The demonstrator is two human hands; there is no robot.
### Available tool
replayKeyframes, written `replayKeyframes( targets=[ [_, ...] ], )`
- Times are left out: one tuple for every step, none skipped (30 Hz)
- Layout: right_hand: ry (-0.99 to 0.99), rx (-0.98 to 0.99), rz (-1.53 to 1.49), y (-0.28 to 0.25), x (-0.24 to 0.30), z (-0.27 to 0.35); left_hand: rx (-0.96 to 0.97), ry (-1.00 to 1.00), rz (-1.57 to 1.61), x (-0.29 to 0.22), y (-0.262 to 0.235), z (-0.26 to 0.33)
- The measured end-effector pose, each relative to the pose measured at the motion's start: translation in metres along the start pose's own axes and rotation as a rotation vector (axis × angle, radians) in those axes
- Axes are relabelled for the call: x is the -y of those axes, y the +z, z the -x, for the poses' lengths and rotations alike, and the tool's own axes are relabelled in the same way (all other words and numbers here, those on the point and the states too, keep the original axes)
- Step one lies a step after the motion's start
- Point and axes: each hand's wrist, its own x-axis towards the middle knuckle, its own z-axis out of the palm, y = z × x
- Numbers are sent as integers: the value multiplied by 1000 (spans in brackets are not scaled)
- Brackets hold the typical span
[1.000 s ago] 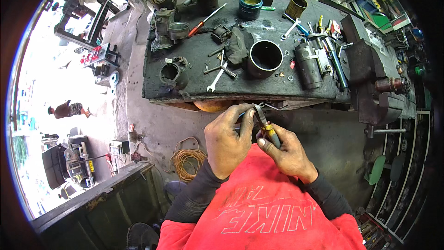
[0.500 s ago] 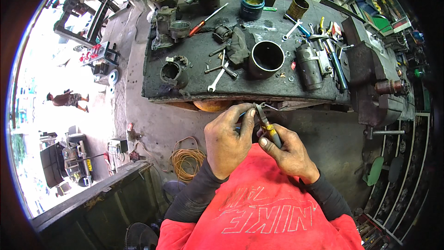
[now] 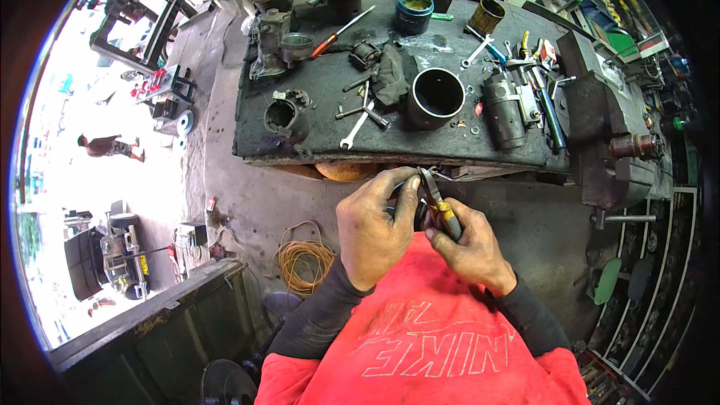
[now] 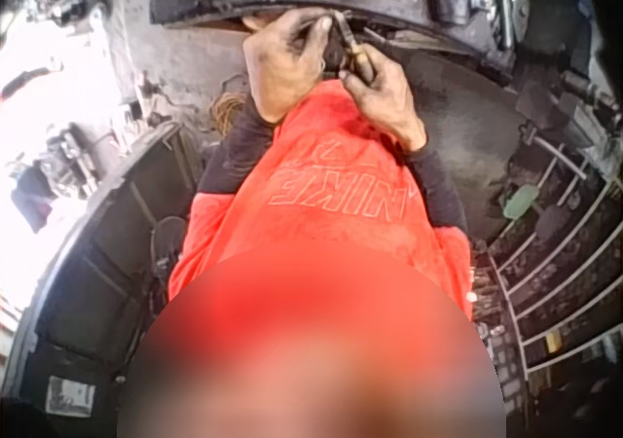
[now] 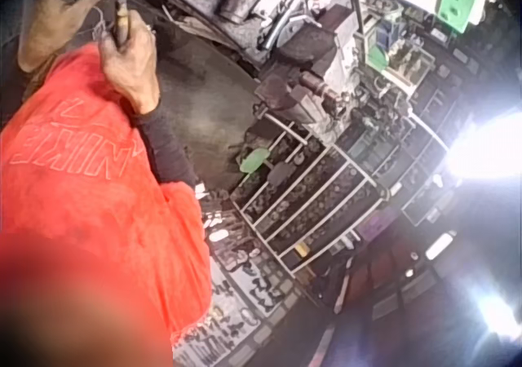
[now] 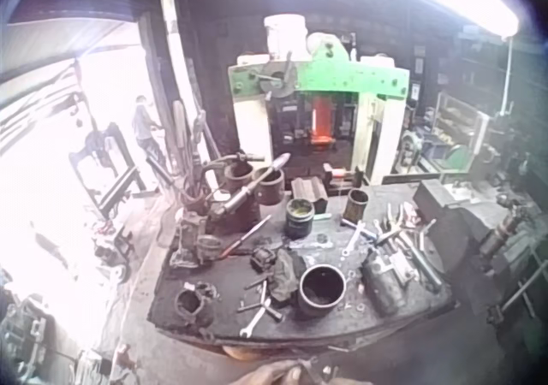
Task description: The person works on a small cylindrical electrical component at a cluttered workbench, using pliers and a screwdriver to manipulate internal parts. They then move to a different area to connect wires to the component using a multimeter and alligator clips.
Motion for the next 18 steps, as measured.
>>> replayKeyframes(
  targets=[
    [1,-14,8,0,-4,1,-10,28,-19,1,1,0],
    [-13,-60,-111,5,-8,-3,-27,57,-40,3,3,0],
    [-32,-108,-230,12,-14,-6,-23,44,-44,4,5,0],
    [-63,-133,-330,13,-20,-8,-24,32,-51,6,6,1],
    [-9,-66,-298,14,-27,-10,-28,18,-61,7,8,2],
    [9,13,-281,18,-33,-12,-12,10,-52,9,11,1],
    [23,83,-249,19,-40,-15,-5,-6,-27,11,13,1],
    [7,60,-346,24,-46,-15,6,-20,-8,13,15,1],
    [53,30,-275,27,-51,-16,17,-36,11,14,18,1],
    [-4,18,-267,27,-56,-16,25,-67,26,15,21,3],
    [28,10,-246,28,-60,-13,40,-78,7,16,23,4],
    [108,49,-281,29,-63,-16,52,-87,-13,17,25,4],
    [66,30,-232,29,-65,-15,54,-85,-45,19,27,4],
    [68,19,-220,30,-67,-15,40,-95,-16,21,31,4],
    [53,7,-220,31,-69,-16,51,-110,2,24,34,4],
    [23,-9,-173,30,-70,-16,58,-111,9,27,37,4],
    [44,-7,-188,30,-72,-19,59,-96,10,31,41,3],
    [35,-24,-163,28,-74,-20,78,-110,9,36,44,2]
  ],
)
